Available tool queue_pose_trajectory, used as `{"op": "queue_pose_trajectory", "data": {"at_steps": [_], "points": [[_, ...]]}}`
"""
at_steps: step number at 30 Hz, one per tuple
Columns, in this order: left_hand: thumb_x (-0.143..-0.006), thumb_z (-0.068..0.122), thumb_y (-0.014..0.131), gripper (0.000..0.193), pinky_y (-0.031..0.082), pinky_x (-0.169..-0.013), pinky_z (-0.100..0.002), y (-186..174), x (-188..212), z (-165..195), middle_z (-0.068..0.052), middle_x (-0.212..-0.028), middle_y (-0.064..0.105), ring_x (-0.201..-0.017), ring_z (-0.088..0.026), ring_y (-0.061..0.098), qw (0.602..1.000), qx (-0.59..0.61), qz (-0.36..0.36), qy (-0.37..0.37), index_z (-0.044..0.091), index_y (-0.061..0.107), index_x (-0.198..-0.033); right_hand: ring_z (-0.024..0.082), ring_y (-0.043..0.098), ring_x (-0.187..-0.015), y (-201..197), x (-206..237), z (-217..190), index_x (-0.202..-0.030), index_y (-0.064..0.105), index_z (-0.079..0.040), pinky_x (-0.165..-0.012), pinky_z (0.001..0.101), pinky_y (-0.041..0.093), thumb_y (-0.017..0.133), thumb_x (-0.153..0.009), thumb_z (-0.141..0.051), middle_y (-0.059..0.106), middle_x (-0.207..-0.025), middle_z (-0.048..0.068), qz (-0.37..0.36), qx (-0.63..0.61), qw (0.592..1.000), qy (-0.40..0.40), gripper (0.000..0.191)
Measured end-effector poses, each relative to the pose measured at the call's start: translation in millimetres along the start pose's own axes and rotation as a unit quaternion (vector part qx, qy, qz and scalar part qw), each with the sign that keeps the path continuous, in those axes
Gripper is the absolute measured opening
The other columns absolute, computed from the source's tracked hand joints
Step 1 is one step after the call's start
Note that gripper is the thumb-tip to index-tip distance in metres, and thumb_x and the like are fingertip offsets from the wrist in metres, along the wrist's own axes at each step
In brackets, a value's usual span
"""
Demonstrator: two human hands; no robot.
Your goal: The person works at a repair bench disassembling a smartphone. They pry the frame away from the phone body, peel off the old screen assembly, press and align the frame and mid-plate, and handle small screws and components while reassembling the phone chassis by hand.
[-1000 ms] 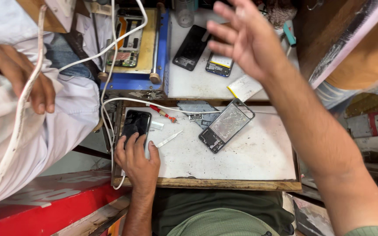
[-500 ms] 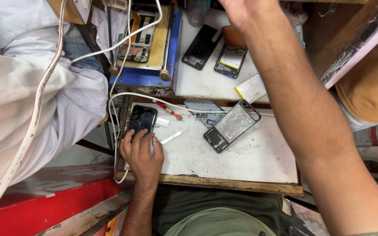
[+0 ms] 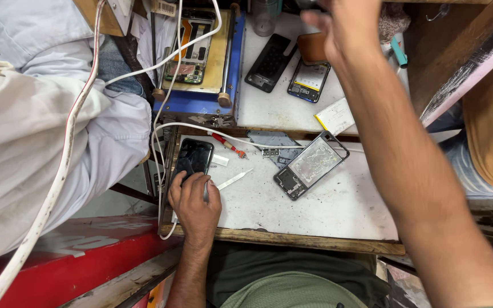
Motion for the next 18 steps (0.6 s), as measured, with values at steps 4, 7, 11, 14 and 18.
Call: {"op": "queue_pose_trajectory", "data": {"at_steps": [4,7,11,14,18], "points": [[-0.089,0.01,0.073,0.016,0.037,-0.112,-0.054,1,3,2,-0.008,-0.113,0.073,-0.13,-0.035,0.053,1.0,0.02,-0.003,0.002,0.004,0.074,-0.103,0.023,0.054,-0.092,-89,88,-4,-0.135,0.048,-0.005,-0.088,0.0429,0.056,0.07,-0.109,-0.016,0.051,-0.11,0.01,-0.165,-0.087,0.981,-0.058,0.036],[-0.088,0.009,0.073,0.016,0.037,-0.111,-0.054,-1,4,4,-0.008,-0.113,0.073,-0.13,-0.035,0.053,1.0,0.02,-0.007,0.008,0.004,0.074,-0.102,0.023,0.058,-0.086,-164,160,-10,-0.142,0.048,-0.003,-0.081,0.0386,0.054,0.064,-0.111,-0.016,0.058,-0.104,0.01,-0.15,-0.212,0.965,0.028,0.038],[-0.086,0.008,0.074,0.016,0.038,-0.11,-0.053,-5,2,8,-0.007,-0.113,0.074,-0.129,-0.035,0.054,0.999,0.034,0.004,0.008,0.004,0.075,-0.102,0.023,0.063,-0.078,-243,229,-15,-0.151,0.047,0.0,-0.071,0.0328,0.05,0.056,-0.113,-0.017,0.067,-0.097,0.009,-0.032,-0.322,0.942,0.087,0.043],[-0.085,0.008,0.074,0.016,0.038,-0.111,-0.053,-6,0,10,-0.007,-0.113,0.073,-0.129,-0.035,0.054,0.999,0.032,0.007,0.019,0.004,0.074,-0.101,0.024,0.066,-0.109,-296,260,-8,-0.146,0.052,-0.005,-0.097,0.0398,0.053,0.042,-0.116,-0.025,0.065,-0.119,0.008,0.083,-0.28,0.953,0.076,0.037],[-0.087,0.007,0.074,0.016,0.039,-0.111,-0.052,-5,-2,11,-0.008,-0.113,0.073,-0.13,-0.036,0.054,0.999,0.033,-0.003,0.018,0.004,0.074,-0.102,0.03,0.062,-0.135,-333,286,4,-0.153,0.055,-0.015,-0.114,0.0562,0.045,0.036,-0.11,-0.045,0.061,-0.15,0.011,0.192,-0.136,0.97,0.058,0.056]]}}
Point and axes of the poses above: each hand's wrist, its own x-axis away from the middle knuckle, its own y-axis out of the palm, z = x × y, the point moved 1 cm from there along -x, towards the middle knuckle
